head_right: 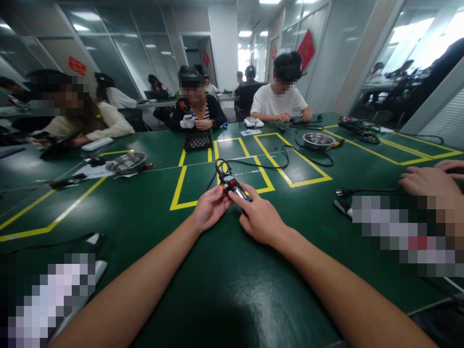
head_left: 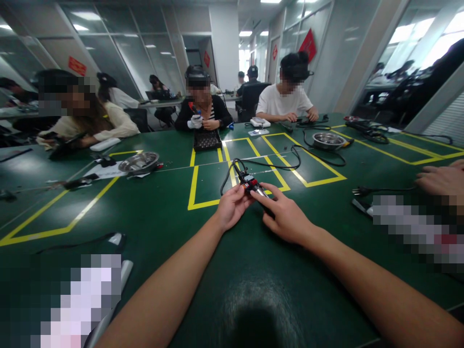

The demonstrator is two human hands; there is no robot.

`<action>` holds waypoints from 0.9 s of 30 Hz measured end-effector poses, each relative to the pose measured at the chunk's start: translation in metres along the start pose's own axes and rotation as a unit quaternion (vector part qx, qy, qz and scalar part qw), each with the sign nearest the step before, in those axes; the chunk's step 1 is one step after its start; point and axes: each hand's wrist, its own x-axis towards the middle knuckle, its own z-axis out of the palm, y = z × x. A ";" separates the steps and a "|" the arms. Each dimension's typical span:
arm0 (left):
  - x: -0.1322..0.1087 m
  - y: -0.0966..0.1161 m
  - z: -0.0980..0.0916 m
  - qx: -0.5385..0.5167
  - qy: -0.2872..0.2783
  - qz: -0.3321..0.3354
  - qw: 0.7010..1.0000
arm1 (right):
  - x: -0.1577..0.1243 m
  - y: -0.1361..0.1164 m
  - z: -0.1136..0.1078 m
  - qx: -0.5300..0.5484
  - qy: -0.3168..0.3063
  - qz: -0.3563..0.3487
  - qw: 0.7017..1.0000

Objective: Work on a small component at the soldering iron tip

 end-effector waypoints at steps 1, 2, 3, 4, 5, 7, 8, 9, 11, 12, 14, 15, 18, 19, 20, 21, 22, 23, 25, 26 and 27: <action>0.000 0.000 -0.001 -0.001 0.002 -0.001 1.000 | 0.000 0.000 0.000 0.001 -0.003 0.001 1.000; 0.001 -0.001 -0.002 -0.003 0.003 -0.003 1.000 | 0.000 0.001 0.000 0.001 -0.008 0.003 1.000; 0.001 -0.001 -0.002 -0.006 0.004 -0.004 1.000 | 0.001 0.001 0.000 0.000 -0.015 0.005 1.000; 0.001 -0.002 -0.003 -0.008 0.003 -0.005 1.000 | 0.001 0.000 -0.001 -0.002 -0.022 0.007 1.000; 0.002 -0.002 -0.004 -0.011 0.003 -0.005 1.000 | 0.001 0.000 -0.002 -0.005 -0.028 0.010 1.000; 0.002 -0.003 -0.006 -0.012 0.002 -0.005 1.000 | 0.001 -0.001 -0.003 -0.009 -0.040 0.015 0.999; 0.003 -0.003 -0.006 -0.012 0.003 -0.006 1.000 | 0.001 -0.002 -0.004 -0.009 -0.046 0.018 0.999; 0.003 -0.003 -0.007 -0.011 0.003 -0.007 1.000 | 0.001 -0.002 -0.005 -0.009 -0.053 0.021 0.998; 0.003 -0.002 -0.008 -0.008 0.004 -0.009 1.000 | 0.001 -0.002 -0.006 -0.007 -0.070 0.026 0.997; 0.003 -0.002 -0.008 -0.006 0.004 -0.009 1.000 | 0.001 -0.002 -0.006 -0.003 -0.076 0.027 0.997; 0.002 -0.001 -0.007 0.002 0.008 -0.006 1.000 | 0.001 0.000 -0.006 0.011 -0.078 0.025 0.997; 0.002 -0.001 -0.007 0.008 0.009 -0.004 1.000 | 0.001 0.002 -0.005 0.022 -0.075 0.021 0.997; 0.001 -0.002 -0.004 0.037 0.012 0.006 0.999 | 0.002 0.006 -0.004 0.065 -0.049 0.006 0.997; 0.001 -0.003 -0.002 0.051 0.018 0.011 0.998 | 0.003 0.007 -0.004 0.082 -0.036 0.002 0.996; 0.001 -0.004 -0.001 0.066 0.026 0.018 0.997 | 0.003 0.007 -0.003 0.102 -0.024 -0.001 0.995; 0.002 -0.006 -0.001 0.083 0.034 0.025 0.996 | 0.004 0.007 -0.004 0.126 -0.012 0.002 0.992; 0.002 -0.008 0.000 0.099 0.039 0.031 0.994 | 0.005 0.006 -0.005 0.160 -0.004 0.016 0.987; 0.003 -0.009 0.000 0.115 0.040 0.036 0.992 | 0.007 0.006 -0.006 0.205 -0.005 0.043 0.978; 0.005 -0.012 -0.001 0.146 0.036 0.036 0.988 | 0.011 0.006 -0.011 0.329 -0.019 0.126 0.936; 0.006 -0.013 -0.002 0.160 0.036 0.033 0.986 | 0.013 0.007 -0.015 0.396 -0.021 0.170 0.902; 0.006 -0.014 -0.003 0.173 0.041 0.029 0.984 | 0.016 0.009 -0.019 0.456 -0.018 0.211 0.865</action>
